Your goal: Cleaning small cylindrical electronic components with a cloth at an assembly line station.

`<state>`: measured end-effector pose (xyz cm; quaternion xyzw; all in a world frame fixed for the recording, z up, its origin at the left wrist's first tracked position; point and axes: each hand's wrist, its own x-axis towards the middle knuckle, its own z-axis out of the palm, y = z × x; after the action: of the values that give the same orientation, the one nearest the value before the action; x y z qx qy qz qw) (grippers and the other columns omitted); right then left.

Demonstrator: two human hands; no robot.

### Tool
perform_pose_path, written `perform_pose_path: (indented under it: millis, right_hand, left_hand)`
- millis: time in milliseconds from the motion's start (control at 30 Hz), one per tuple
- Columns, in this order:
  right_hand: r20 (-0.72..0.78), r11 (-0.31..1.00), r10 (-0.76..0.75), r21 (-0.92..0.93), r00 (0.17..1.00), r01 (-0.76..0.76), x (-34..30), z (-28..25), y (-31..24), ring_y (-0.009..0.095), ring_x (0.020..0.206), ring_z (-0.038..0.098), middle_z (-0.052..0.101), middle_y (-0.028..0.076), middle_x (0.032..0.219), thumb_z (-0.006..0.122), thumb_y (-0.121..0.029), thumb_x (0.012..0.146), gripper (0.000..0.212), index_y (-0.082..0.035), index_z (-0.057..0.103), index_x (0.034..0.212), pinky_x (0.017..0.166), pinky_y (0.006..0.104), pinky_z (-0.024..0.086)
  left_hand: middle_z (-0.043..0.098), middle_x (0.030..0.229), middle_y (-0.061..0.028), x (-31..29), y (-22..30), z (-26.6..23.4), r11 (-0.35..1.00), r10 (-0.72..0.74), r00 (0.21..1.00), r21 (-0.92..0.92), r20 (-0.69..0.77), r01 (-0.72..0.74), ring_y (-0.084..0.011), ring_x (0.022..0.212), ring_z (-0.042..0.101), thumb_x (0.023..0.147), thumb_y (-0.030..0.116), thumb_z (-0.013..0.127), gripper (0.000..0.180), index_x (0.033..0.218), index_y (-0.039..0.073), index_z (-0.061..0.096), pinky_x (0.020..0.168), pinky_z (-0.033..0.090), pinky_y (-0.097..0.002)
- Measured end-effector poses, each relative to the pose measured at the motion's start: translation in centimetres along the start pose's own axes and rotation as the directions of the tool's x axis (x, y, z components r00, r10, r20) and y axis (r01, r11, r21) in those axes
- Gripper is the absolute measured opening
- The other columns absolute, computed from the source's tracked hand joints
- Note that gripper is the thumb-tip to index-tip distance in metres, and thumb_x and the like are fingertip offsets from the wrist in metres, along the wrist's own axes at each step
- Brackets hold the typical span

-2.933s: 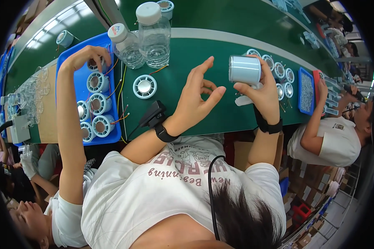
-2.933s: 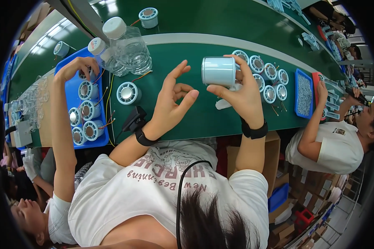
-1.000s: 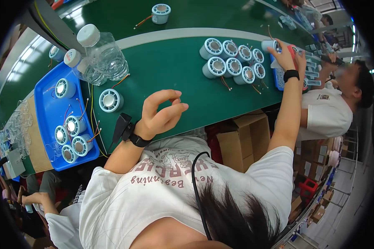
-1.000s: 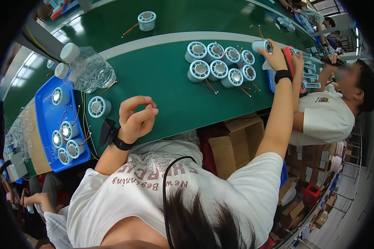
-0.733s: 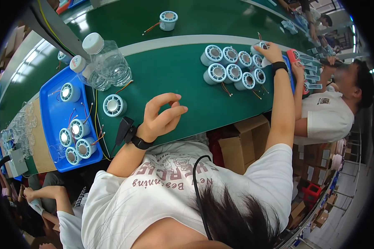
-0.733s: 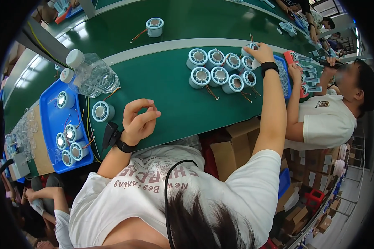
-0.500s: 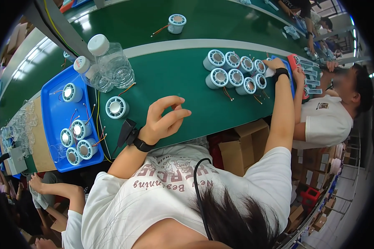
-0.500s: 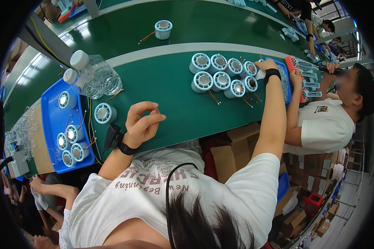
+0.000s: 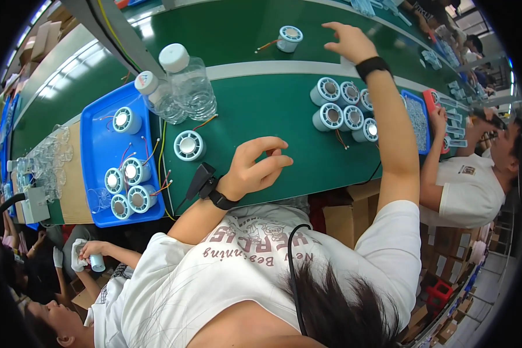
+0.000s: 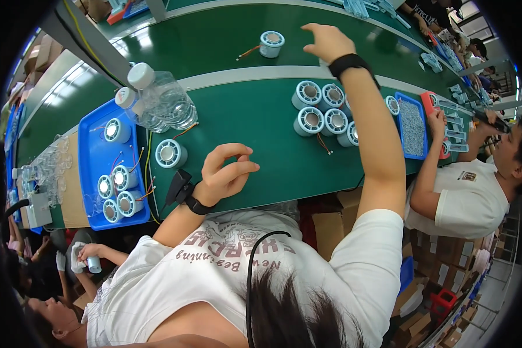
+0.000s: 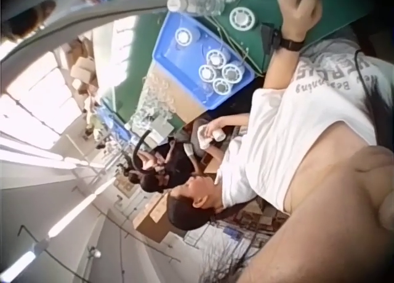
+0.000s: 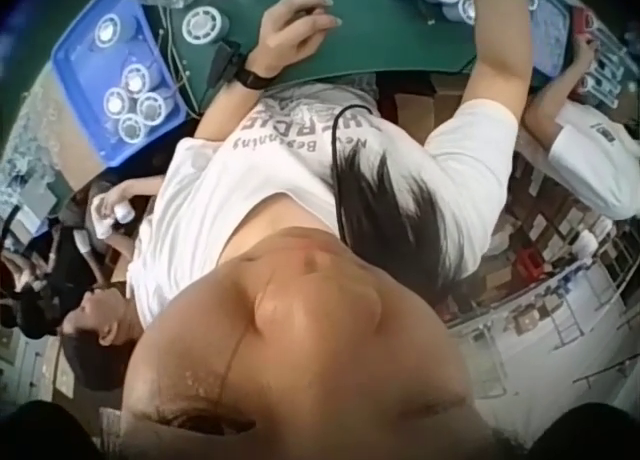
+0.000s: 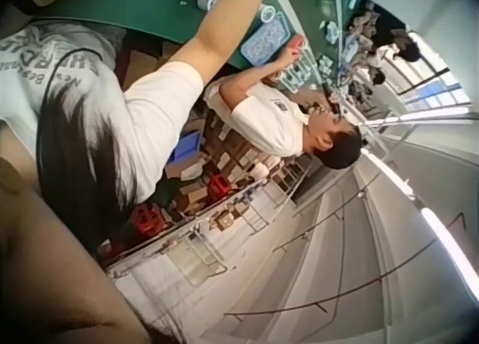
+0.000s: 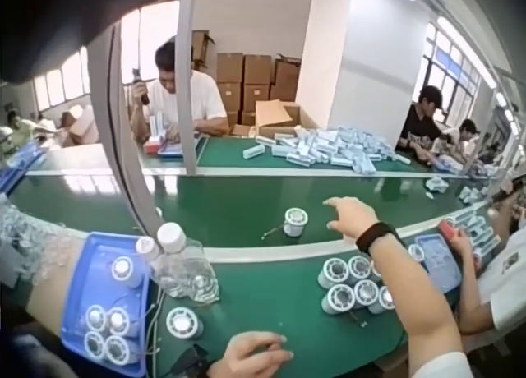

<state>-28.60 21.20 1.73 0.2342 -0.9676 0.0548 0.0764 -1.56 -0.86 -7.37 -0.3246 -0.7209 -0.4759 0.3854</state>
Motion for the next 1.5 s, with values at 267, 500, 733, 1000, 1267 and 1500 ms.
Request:
perform_pose_path:
  millis: [267,500,733,1000,1267,1500]
  right_hand:
    - [0.295,0.997,-0.071,-0.008,0.953,0.077,6.3,7.0,-1.4,0.033,0.106,0.062,0.067,0.014,0.112,0.084,-0.027,0.064,0.073,-0.018,0.056,0.131,0.090,0.0415,0.052]
    - [0.274,0.850,-0.145,0.527,0.951,-0.023,-2.4,-3.0,-8.5,0.019,0.091,0.064,0.067,0.012,0.103,0.083,-0.032,0.069,0.064,-0.014,0.060,0.126,0.082,0.0319,0.050]
    - [0.338,0.661,-0.317,0.749,0.886,-0.050,-12.2,-5.7,-10.3,0.015,0.096,0.063,0.068,0.011,0.107,0.080,-0.035,0.074,0.066,-0.001,0.057,0.126,0.084,0.0292,0.049]
    - [0.249,0.210,-0.239,0.957,0.939,-0.200,-15.4,-3.1,-10.3,0.017,0.086,0.065,0.068,0.010,0.094,0.072,-0.060,0.078,0.082,0.002,0.055,0.128,0.075,0.0262,0.051]
    - [0.133,0.465,-0.491,0.876,0.861,0.130,-15.5,-3.8,-11.1,0.017,0.095,0.064,0.067,0.012,0.099,0.048,-0.080,0.080,0.096,0.005,0.054,0.123,0.079,0.0252,0.047]
    - [0.322,0.532,-0.210,0.830,0.923,-0.168,-15.9,-4.7,-13.3,0.011,0.070,0.059,0.064,0.005,0.080,0.053,-0.062,0.091,0.064,0.001,0.059,0.104,0.060,0.0250,0.045]
  left_hand:
    - [0.064,0.092,-0.0102,0.0,0.3,0.0,1.000,-0.003,0.990,-0.024,0.144,0.007,-0.0207,0.067,0.062,0.065,-0.008,0.067,0.022,0.081,0.007,0.069,0.056,0.052,-0.0301]
    - [0.058,0.114,-0.0145,0.6,0.5,-0.7,0.979,0.058,0.990,0.200,-0.125,-0.032,-0.0285,0.095,0.065,0.067,-0.011,0.073,0.034,0.096,0.008,0.069,0.075,0.056,-0.0355]
    - [0.052,0.127,-0.0210,1.5,0.6,-0.2,0.971,-0.187,0.965,0.116,-0.183,0.210,-0.0362,0.118,0.057,0.070,-0.004,0.081,0.051,0.117,0.008,0.066,0.090,0.056,-0.0412]
    - [0.057,0.123,-0.0215,1.1,0.3,-0.4,0.984,-0.143,0.962,-0.141,-0.232,0.112,-0.0309,0.109,0.064,0.064,0.010,0.088,0.059,0.117,0.003,0.063,0.086,0.059,-0.0377]
    - [0.067,0.099,-0.0157,0.2,1.9,-1.3,0.811,-0.445,0.895,-0.440,-0.034,0.386,-0.0244,0.089,0.071,0.061,0.027,0.090,0.067,0.112,-0.004,0.059,0.074,0.062,-0.0329]
    - [0.068,0.092,-0.0122,0.2,2.0,-1.4,0.705,-0.568,0.820,-0.474,0.068,0.528,-0.0215,0.081,0.072,0.056,0.038,0.092,0.085,0.123,0.002,0.053,0.070,0.061,-0.0318]
